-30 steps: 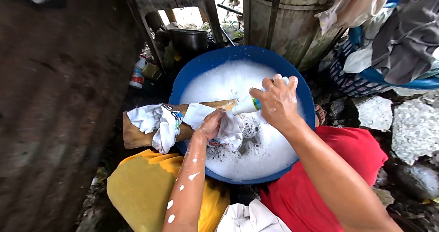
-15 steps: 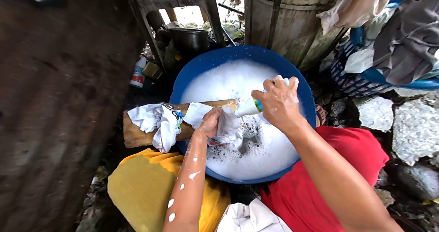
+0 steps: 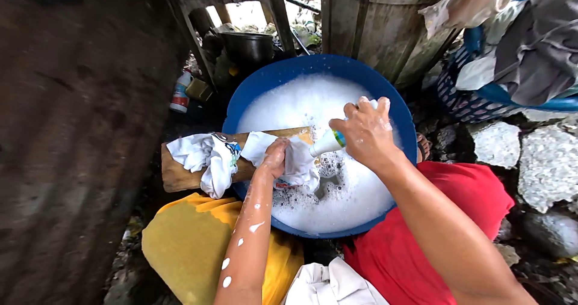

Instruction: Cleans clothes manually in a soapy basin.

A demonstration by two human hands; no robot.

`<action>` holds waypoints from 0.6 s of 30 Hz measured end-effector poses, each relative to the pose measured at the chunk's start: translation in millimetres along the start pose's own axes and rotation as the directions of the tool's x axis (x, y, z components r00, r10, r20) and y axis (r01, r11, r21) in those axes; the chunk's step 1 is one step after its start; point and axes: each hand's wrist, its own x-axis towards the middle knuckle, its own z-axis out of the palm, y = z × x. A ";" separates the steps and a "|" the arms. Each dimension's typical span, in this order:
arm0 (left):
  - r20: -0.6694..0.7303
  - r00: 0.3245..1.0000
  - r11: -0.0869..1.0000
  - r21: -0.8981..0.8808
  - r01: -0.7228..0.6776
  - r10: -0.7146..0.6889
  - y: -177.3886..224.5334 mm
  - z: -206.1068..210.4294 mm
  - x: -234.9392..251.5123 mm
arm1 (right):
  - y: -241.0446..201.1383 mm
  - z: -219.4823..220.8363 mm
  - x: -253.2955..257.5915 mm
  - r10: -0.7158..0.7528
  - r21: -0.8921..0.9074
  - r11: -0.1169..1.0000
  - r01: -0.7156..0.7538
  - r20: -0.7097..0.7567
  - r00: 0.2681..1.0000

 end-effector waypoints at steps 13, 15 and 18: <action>0.003 1.000 1.000 -0.011 0.006 -0.006 -1.1 2.5 0.5 | -1.0 2.8 0.4 -0.023 0.011 1.000 0.023 -0.013 1.000; 0.018 1.000 1.000 0.002 -0.004 0.004 -1.9 3.3 0.5 | -1.9 2.6 0.4 -0.023 0.005 1.000 0.023 -0.019 1.000; 0.048 0.999 0.999 0.041 -0.013 0.011 -2.6 4.6 0.7 | -2.9 3.4 1.3 -0.013 -0.006 1.000 0.013 -0.036 0.999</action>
